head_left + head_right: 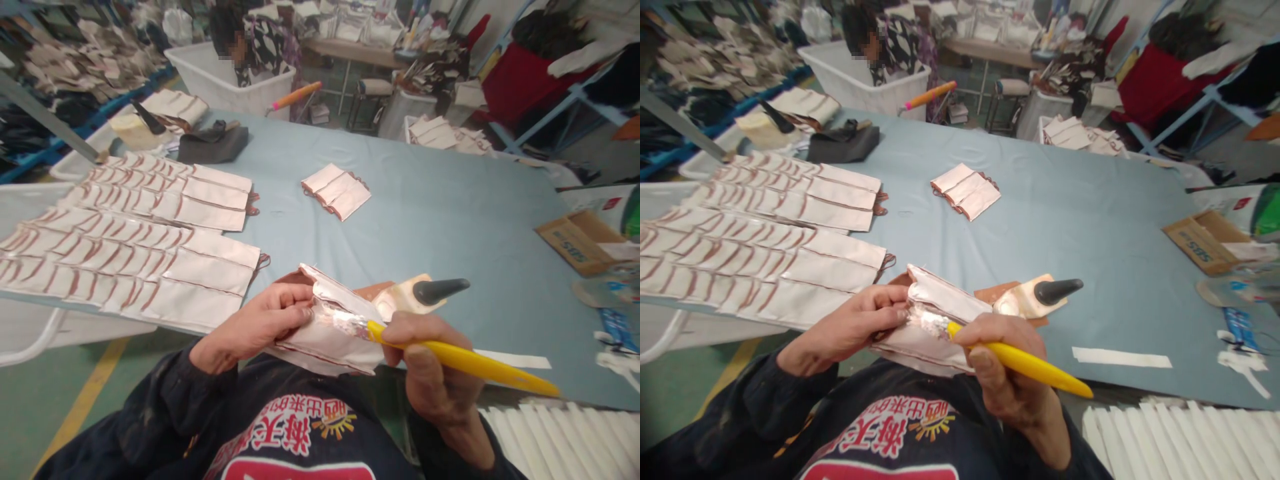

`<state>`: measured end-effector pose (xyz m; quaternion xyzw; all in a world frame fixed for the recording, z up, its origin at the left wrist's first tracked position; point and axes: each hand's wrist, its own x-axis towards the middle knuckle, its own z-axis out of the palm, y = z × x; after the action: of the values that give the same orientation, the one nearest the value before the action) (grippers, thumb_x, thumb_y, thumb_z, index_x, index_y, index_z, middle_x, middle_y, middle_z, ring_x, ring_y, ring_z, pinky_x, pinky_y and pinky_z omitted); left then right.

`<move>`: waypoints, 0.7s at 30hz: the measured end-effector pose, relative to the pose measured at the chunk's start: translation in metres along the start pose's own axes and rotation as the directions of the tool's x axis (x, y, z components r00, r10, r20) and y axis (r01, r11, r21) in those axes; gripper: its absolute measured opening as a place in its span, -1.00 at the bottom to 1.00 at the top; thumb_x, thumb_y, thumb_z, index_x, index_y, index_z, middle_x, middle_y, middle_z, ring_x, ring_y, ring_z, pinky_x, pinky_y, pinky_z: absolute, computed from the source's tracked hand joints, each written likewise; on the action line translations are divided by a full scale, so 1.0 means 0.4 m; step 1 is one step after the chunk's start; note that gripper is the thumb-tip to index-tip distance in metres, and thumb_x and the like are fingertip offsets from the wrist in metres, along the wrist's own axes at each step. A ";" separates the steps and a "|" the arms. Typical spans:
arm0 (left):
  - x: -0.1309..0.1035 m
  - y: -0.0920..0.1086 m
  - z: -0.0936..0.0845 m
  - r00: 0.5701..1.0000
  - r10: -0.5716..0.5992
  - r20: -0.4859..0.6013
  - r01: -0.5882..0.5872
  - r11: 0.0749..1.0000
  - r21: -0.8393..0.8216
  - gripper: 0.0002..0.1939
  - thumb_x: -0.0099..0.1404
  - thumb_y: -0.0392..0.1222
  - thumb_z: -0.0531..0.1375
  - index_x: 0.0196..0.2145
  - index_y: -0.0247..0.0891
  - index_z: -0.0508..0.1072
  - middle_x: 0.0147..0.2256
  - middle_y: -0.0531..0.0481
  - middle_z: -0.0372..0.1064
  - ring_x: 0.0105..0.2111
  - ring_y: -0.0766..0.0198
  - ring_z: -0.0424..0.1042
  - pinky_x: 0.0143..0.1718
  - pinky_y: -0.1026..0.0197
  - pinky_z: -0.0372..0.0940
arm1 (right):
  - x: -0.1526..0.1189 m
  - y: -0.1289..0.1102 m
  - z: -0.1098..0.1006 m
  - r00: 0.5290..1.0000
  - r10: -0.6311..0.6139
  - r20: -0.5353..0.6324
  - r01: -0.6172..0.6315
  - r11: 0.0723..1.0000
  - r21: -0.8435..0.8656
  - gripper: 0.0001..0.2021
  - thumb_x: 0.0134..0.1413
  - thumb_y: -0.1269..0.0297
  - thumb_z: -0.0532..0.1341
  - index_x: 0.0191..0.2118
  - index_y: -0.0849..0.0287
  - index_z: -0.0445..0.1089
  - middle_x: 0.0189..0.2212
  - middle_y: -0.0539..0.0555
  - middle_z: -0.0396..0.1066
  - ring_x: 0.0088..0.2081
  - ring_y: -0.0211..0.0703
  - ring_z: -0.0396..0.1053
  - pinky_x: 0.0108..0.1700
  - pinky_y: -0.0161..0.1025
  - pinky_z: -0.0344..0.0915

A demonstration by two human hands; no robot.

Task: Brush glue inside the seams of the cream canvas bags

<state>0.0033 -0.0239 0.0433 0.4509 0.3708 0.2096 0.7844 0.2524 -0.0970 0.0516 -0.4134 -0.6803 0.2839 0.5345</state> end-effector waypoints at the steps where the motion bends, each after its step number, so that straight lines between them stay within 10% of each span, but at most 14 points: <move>1: 0.000 0.005 -0.001 1.000 -0.002 0.026 0.002 1.000 -0.003 -0.54 0.27 0.11 0.41 -0.12 -0.38 0.61 -0.56 0.17 0.16 -0.60 0.46 -0.09 -0.58 0.31 -0.23 | 0.014 -0.004 -0.008 0.999 -0.023 0.032 0.024 0.999 -0.026 -0.82 0.51 0.19 0.18 -0.10 0.08 0.52 -0.49 -0.06 0.44 -0.51 -0.25 0.39 -0.45 -0.27 0.29; 10: 0.006 -0.016 0.000 0.998 0.025 0.062 -0.020 0.996 -0.087 -0.54 0.29 0.12 0.42 -0.15 -0.38 0.58 -0.55 0.16 0.19 -0.61 0.47 -0.05 -0.61 0.31 -0.20 | 0.102 0.005 0.013 0.930 -0.308 0.200 0.351 0.905 -0.240 -0.84 0.52 0.26 0.17 -0.13 0.11 0.48 -0.39 -0.02 0.60 -0.45 -0.24 0.52 -0.38 -0.25 0.44; 17: 0.017 -0.032 -0.008 1.000 0.016 0.020 -0.012 0.981 -0.193 -0.60 0.23 0.07 0.46 -0.28 -0.37 0.55 -0.54 0.14 0.18 -0.59 0.47 -0.02 -0.58 0.30 -0.20 | 0.048 0.000 0.013 0.969 -0.238 -0.059 0.221 0.951 -0.214 -0.78 0.54 0.18 0.16 -0.15 0.10 0.51 -0.48 -0.05 0.49 -0.47 -0.21 0.45 -0.38 -0.21 0.39; 21: 0.022 -0.030 -0.008 0.999 -0.002 0.038 0.010 0.976 -0.217 -0.54 0.18 0.08 0.50 -0.22 -0.39 0.57 -0.53 0.11 0.25 -0.59 0.46 0.02 -0.59 0.32 -0.17 | 0.060 -0.004 0.012 0.975 -0.213 0.065 0.222 0.952 -0.212 -0.80 0.52 0.20 0.18 -0.16 0.09 0.52 -0.47 -0.05 0.50 -0.49 -0.23 0.46 -0.39 -0.22 0.42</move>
<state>0.0065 -0.0222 0.0286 0.3652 0.3323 0.2382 0.8364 0.2453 -0.0767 0.0636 -0.3863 -0.7594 0.1556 0.4999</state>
